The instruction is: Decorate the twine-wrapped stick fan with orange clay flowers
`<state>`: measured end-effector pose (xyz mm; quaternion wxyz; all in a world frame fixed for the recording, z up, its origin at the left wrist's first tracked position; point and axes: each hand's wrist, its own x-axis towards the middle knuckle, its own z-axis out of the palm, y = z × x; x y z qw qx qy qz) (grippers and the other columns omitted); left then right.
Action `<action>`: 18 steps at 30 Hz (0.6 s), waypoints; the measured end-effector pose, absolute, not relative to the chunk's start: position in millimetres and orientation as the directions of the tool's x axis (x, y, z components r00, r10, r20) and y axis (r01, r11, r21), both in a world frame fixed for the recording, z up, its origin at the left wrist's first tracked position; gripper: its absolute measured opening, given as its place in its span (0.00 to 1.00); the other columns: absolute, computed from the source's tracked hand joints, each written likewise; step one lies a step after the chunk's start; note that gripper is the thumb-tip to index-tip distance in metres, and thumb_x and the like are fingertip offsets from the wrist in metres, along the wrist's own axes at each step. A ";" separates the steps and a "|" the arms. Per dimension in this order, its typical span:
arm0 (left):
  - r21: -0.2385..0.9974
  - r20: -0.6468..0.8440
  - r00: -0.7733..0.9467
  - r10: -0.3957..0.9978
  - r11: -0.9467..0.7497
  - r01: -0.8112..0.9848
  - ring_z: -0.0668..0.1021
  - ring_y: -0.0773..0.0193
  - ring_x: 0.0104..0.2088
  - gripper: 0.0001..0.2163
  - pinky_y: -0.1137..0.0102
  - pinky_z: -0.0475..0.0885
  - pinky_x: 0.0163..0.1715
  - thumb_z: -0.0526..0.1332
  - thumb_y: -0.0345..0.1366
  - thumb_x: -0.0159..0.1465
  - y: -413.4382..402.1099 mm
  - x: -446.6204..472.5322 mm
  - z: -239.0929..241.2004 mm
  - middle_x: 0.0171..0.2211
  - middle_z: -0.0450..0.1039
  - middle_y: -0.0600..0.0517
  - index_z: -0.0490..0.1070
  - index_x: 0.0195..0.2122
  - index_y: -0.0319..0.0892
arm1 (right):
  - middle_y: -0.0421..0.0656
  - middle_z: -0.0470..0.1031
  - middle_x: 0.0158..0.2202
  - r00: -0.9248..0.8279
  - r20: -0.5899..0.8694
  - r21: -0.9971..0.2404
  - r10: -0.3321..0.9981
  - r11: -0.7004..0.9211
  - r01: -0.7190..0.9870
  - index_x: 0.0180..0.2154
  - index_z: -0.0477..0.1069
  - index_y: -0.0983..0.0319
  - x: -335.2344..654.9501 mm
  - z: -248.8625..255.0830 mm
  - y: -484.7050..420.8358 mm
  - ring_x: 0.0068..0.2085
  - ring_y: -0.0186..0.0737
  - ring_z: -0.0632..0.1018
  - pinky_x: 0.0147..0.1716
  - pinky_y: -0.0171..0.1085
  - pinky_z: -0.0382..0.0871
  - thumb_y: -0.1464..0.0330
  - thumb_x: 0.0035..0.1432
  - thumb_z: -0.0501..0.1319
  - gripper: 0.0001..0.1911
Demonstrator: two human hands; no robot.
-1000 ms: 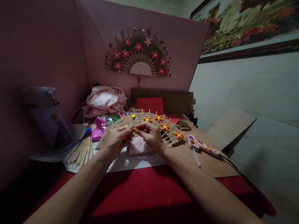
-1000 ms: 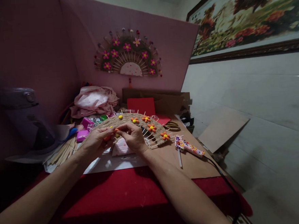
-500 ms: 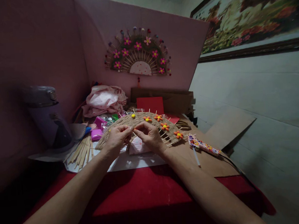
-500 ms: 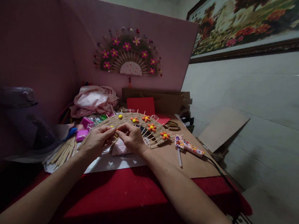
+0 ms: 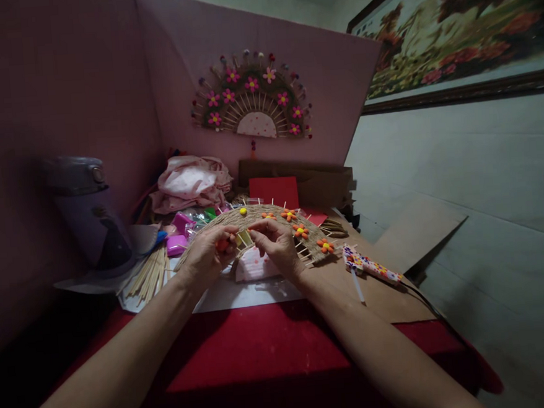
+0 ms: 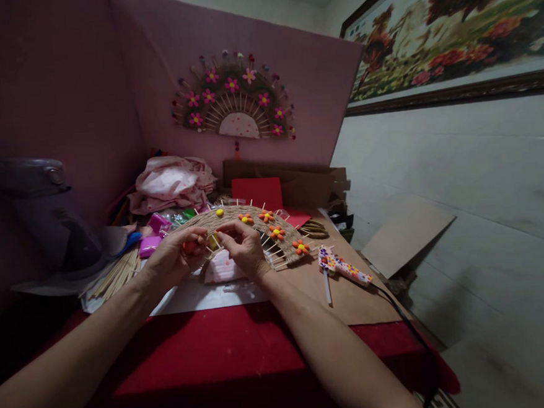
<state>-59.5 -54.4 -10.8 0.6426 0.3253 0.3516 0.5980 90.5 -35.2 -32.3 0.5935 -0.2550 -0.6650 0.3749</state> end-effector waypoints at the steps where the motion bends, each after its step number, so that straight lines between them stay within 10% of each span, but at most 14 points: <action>1: 0.824 -0.071 0.059 0.996 0.091 -0.559 0.68 0.74 0.17 0.06 0.80 0.65 0.16 0.58 0.23 0.47 -54.6 -59.8 -10.0 0.18 0.68 0.53 0.72 0.26 0.34 | 0.36 0.69 0.23 -0.169 0.594 -0.804 0.787 0.585 -0.105 0.33 0.72 0.62 90.3 -32.2 -35.3 0.19 0.27 0.65 0.15 0.29 0.60 0.63 0.52 0.64 0.09; 18: 0.766 0.018 0.159 0.987 0.089 -0.637 0.71 0.70 0.23 0.08 0.76 0.69 0.25 0.53 0.19 0.43 -52.3 -59.9 -13.5 0.21 0.69 0.50 0.69 0.20 0.35 | 0.36 0.68 0.22 -0.156 0.587 -0.807 0.794 0.588 -0.047 0.30 0.72 0.62 91.2 -33.9 -33.6 0.18 0.26 0.65 0.16 0.30 0.60 0.61 0.50 0.64 0.10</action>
